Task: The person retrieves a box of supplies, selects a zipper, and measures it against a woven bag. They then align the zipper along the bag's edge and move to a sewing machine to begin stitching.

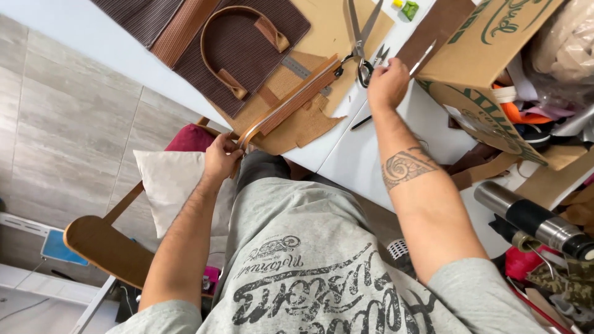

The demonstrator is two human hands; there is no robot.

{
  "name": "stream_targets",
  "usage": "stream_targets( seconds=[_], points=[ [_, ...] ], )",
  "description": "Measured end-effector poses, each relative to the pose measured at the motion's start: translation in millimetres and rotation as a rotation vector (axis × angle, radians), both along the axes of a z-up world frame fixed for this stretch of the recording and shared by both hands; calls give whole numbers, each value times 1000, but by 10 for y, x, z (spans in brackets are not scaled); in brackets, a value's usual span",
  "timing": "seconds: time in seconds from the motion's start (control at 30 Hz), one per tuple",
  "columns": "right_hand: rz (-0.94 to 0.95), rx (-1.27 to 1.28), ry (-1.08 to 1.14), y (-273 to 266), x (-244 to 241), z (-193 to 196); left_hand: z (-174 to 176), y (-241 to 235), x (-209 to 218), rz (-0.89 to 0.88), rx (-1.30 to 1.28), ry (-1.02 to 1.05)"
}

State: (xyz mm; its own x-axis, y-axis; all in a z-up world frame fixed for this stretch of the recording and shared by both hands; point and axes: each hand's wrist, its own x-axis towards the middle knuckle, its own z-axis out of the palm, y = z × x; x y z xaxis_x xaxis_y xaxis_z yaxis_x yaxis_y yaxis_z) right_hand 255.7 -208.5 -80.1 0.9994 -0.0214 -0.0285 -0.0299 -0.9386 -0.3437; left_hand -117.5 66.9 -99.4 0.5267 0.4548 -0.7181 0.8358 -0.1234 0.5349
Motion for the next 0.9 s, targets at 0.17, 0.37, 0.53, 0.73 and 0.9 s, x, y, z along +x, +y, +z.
stream_targets(
  seconds=[0.17, 0.37, 0.53, 0.73, 0.9],
  points=[
    [5, -208, 110, -327, 461, -414, 58, -118, -181, 241, -142, -193],
    [-266, 25, 251, -312, 623, -694, 233, -93, -221, 237, -256, -249],
    [-53, 176, -37, -222, 514, -402, 31, -149, -284, 436, -305, -256],
    [334, 429, -430, 44, 100, 230, 161, -88, -182, 544, -396, -274],
    [551, 967, 330, 623, -1157, 845, 324, -59, -135, 622, -461, -270]
  ],
)
